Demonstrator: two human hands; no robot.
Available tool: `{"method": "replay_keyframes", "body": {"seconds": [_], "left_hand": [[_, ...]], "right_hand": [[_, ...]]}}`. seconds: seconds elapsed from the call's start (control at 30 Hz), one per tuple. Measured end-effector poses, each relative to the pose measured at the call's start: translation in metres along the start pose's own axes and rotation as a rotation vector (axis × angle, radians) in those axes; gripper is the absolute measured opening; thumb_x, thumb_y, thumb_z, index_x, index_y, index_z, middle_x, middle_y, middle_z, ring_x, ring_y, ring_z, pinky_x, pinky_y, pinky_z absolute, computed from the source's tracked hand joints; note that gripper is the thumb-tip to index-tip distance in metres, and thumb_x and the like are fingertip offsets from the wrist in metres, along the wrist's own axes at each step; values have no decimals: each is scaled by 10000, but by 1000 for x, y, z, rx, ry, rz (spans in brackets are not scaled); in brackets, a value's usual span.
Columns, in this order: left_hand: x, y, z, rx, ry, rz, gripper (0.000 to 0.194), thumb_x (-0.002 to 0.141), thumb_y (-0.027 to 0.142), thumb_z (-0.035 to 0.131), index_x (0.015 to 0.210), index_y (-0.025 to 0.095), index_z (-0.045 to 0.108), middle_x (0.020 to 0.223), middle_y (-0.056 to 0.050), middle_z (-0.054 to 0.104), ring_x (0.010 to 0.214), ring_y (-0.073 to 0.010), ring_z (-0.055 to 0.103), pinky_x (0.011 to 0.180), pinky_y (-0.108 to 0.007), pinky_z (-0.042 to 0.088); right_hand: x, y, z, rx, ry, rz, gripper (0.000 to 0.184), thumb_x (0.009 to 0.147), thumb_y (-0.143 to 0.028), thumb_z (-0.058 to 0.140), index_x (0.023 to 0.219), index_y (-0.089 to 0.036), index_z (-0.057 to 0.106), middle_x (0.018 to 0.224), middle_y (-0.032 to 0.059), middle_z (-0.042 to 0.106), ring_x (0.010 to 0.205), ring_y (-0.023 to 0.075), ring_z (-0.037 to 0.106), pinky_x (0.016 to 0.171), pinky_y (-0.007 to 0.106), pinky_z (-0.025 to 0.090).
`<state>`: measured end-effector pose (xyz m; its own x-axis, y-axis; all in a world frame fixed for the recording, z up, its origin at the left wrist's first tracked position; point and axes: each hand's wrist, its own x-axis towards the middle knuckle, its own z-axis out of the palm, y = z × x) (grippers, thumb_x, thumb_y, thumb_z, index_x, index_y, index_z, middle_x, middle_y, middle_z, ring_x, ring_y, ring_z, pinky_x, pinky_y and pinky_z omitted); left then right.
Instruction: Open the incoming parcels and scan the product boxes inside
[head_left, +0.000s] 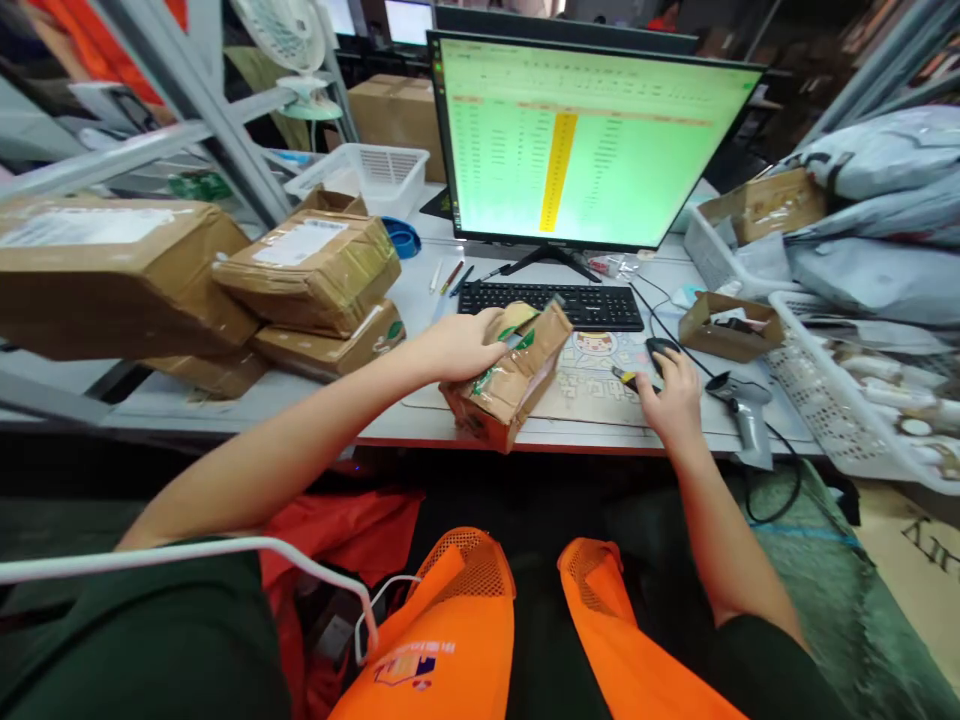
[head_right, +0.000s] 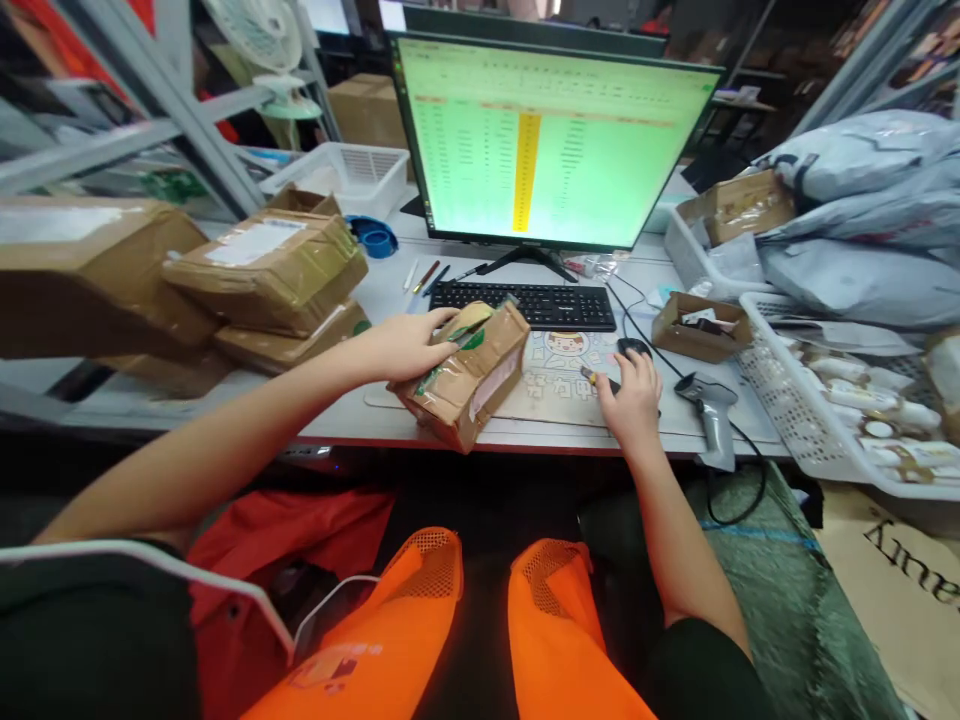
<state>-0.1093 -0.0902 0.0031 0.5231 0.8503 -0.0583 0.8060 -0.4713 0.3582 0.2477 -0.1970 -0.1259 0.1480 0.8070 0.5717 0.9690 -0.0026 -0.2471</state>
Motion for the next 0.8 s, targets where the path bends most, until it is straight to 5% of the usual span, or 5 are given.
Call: {"method": "replay_keyframes", "body": {"seconds": [0.17, 0.3, 0.4, 0.57, 0.8], "left_hand": [[19, 0, 50, -533, 313, -60, 391, 827, 236, 590, 1190, 242, 737, 1638, -75, 419, 1559, -308, 381, 1330, -488, 301], [25, 3, 64, -634, 376, -84, 236, 935, 292, 497, 1024, 205, 697, 1628, -117, 434, 1555, -313, 378, 1296, -539, 338], [21, -11, 49, -396, 320, 285, 260, 942, 391, 535, 1035, 204, 690, 1621, -133, 462, 1568, -371, 327, 1291, -618, 276], [27, -29, 26, -130, 305, 805, 339, 975, 480, 484, 987, 208, 686, 1346, -147, 654, 1308, -352, 555, 1174, -575, 404], [27, 23, 62, -84, 577, 523, 288, 953, 466, 509, 874, 205, 600, 1113, -151, 642, 1112, -344, 557, 1019, -524, 458]], "right_hand": [[-23, 54, 8, -174, -435, 167, 551, 996, -419, 461, 1403, -78, 608, 1410, 264, 616, 1308, 404, 531, 1142, 614, 378], [-24, 53, 1, -130, -325, 133, 549, 999, -375, 407, 1358, -36, 647, 1250, 284, 668, 1151, 383, 610, 1051, 525, 476], [-19, 46, -27, 16, -160, 175, 550, 1011, -388, 365, 1360, -84, 661, 1130, 225, 723, 1062, 353, 664, 997, 503, 519], [-12, -6, -92, 275, -238, 176, 541, 1067, -515, 403, 1386, -173, 674, 799, 71, 724, 688, 260, 682, 733, 395, 555], [-4, -95, -151, 169, -316, -191, 415, 1087, -386, 448, 1345, -194, 710, 1129, 97, 781, 989, 267, 746, 896, 380, 575]]}}
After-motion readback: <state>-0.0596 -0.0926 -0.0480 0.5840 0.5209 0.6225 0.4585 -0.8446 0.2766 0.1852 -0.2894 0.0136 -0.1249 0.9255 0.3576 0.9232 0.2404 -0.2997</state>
